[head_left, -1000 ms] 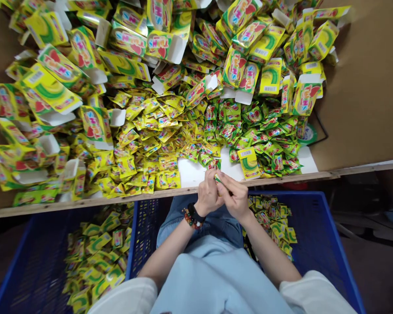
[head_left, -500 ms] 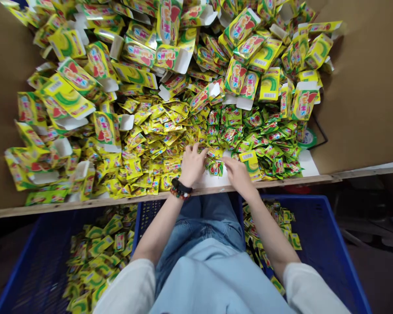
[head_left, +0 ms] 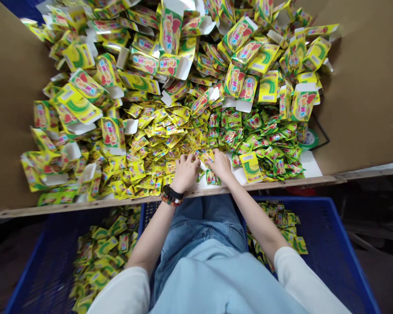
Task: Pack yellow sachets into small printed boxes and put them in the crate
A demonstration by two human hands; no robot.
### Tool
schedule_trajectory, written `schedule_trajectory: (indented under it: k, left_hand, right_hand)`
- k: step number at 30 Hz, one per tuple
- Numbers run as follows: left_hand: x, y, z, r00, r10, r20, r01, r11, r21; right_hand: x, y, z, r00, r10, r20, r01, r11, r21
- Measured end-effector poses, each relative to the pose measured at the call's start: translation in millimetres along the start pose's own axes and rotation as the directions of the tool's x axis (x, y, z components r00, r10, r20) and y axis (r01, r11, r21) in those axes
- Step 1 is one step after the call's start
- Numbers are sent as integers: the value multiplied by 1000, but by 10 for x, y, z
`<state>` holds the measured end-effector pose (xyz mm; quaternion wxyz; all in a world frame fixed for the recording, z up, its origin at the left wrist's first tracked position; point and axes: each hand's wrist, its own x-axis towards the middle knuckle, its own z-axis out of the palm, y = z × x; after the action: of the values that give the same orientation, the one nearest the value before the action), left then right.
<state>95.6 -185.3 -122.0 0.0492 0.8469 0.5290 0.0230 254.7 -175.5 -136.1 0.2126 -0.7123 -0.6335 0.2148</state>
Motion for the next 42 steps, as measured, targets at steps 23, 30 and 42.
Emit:
schedule_trajectory:
  k: [23,30,42]
  left_hand:
    - [-22,460,-160,994,-74,-74,-66,105,-992]
    - [151,1021,44,970,56,-235,-227,541,-810]
    - [699,1136,74,727,663,-178,-672,740,13]
  right_hand:
    - [-726,148,-473,981,-1,-193,136,713,688]
    - [-1073,700,-688,925,256,-280,50,649,759]
    - [-1241,1088,-942,687,516,-511,188,554,811]
